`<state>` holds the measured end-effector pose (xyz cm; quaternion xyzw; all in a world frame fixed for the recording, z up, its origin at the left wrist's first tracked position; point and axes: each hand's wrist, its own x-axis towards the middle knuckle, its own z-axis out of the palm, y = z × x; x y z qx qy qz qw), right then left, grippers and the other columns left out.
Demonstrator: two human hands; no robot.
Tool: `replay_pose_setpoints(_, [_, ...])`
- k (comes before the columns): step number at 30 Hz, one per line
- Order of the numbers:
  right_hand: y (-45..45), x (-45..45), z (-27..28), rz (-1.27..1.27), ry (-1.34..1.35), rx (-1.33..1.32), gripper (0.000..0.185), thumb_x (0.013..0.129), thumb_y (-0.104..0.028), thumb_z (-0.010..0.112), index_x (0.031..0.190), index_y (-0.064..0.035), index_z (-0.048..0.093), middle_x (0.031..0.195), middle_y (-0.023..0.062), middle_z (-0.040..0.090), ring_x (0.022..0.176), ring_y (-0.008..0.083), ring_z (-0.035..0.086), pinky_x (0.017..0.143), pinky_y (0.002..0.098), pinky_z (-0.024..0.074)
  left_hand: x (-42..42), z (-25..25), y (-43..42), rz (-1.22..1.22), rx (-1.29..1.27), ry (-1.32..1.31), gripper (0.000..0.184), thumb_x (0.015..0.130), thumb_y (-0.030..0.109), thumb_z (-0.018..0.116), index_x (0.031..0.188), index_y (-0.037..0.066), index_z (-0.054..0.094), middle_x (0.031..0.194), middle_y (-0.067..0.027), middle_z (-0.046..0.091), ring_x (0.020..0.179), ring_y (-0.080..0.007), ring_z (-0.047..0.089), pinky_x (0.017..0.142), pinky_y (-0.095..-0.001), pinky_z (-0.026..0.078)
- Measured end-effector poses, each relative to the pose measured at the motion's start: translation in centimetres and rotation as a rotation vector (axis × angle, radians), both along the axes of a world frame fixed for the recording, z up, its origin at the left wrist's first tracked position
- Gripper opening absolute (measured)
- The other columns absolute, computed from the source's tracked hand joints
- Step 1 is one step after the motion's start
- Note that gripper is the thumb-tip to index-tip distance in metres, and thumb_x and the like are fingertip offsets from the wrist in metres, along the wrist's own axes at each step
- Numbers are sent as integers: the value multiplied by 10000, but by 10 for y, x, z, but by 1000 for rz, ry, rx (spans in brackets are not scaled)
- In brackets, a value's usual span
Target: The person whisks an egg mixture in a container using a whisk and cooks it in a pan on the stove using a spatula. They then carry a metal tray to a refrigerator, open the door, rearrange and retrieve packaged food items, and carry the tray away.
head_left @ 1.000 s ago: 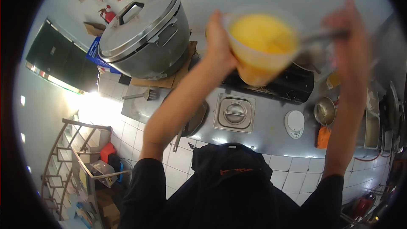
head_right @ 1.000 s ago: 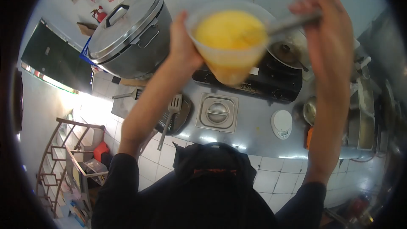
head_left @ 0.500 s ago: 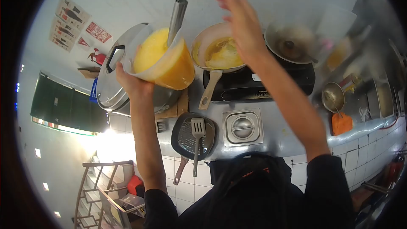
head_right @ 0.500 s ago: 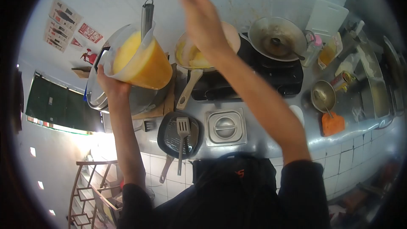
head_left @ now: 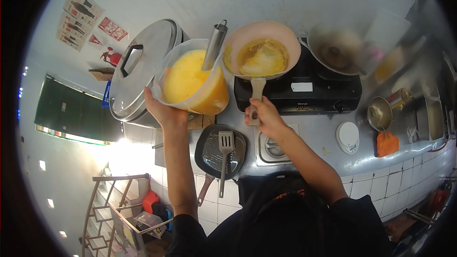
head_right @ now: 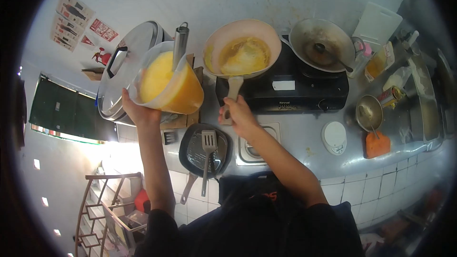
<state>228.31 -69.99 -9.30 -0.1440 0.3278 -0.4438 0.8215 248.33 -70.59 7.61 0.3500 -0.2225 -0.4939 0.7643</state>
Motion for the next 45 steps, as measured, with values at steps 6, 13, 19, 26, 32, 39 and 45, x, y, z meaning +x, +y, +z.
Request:
replay_pose_setpoints(6, [9, -45, 24, -84, 386, -67, 453, 987, -357, 561, 1318, -97, 395, 937, 96, 602, 811, 180, 599, 680, 334, 498, 1, -46, -24, 28, -40, 37, 644, 1036, 468, 248, 1516, 66, 97, 1393, -217, 505, 1315, -341, 455, 1111, -458, 361])
replay_pose_setpoints(13, [-62, -52, 81, -362, 600, -716, 729, 958, -457, 596, 1462, -13, 313, 1291, 149, 538, 1134, 173, 520, 928, 300, 420, -21, -66, -39, 145, 5, 9, 632, 1020, 491, 336, 1494, 109, 168, 1396, -196, 485, 1278, -344, 475, 1083, -452, 399])
replay_pose_setpoints(19, [-137, -19, 117, -79, 702, -1073, 326, 971, -331, 599, 1040, -12, 601, 920, 57, 617, 887, 145, 565, 834, 281, 440, -29, -85, -48, 232, 16, -32, 670, 1008, 552, 320, 1480, 82, 247, 1389, -181, 479, 1277, -334, 461, 1084, -465, 384])
replay_pose_setpoints(26, [-123, 26, 143, 133, 360, -1119, 233, 969, -228, 610, 953, 4, 593, 834, 53, 610, 775, 128, 559, 721, 274, 458, -18, -103, -62, 78, 64, -64, 667, 1007, 527, 312, 1377, -21, 396, 1299, -169, 525, 1232, -330, 496, 1049, -459, 401])
replay_pose_setpoints(32, [-159, 46, 138, 215, 339, -960, 297, 982, -285, 585, 803, -49, 570, 690, 53, 571, 671, 155, 544, 650, 291, 454, -17, -116, -75, 43, 66, -94, 703, 1010, 483, 394, 1538, 93, 141, 1472, -150, 384, 1317, -293, 418, 1097, -421, 357])
replay_pose_setpoints(39, [-202, 10, 152, 72, 174, -638, 323, 998, -279, 544, 733, -96, 518, 597, 24, 479, 598, 210, 529, 640, 353, 473, -29, -104, -71, 215, 135, -279, 742, 1013, 448, 425, 1559, 114, 50, 1542, -156, 277, 1380, -311, 346, 1139, -409, 284])
replay_pose_setpoints(45, [-214, -1, 146, 63, 157, -717, 308, 1007, -254, 527, 746, -90, 520, 600, 27, 489, 607, 205, 536, 634, 355, 476, -40, -90, -72, 224, 200, -477, 820, 1009, 446, 450, 1567, 88, -33, 1594, -212, 150, 1450, -310, 246, 1172, -360, 179])
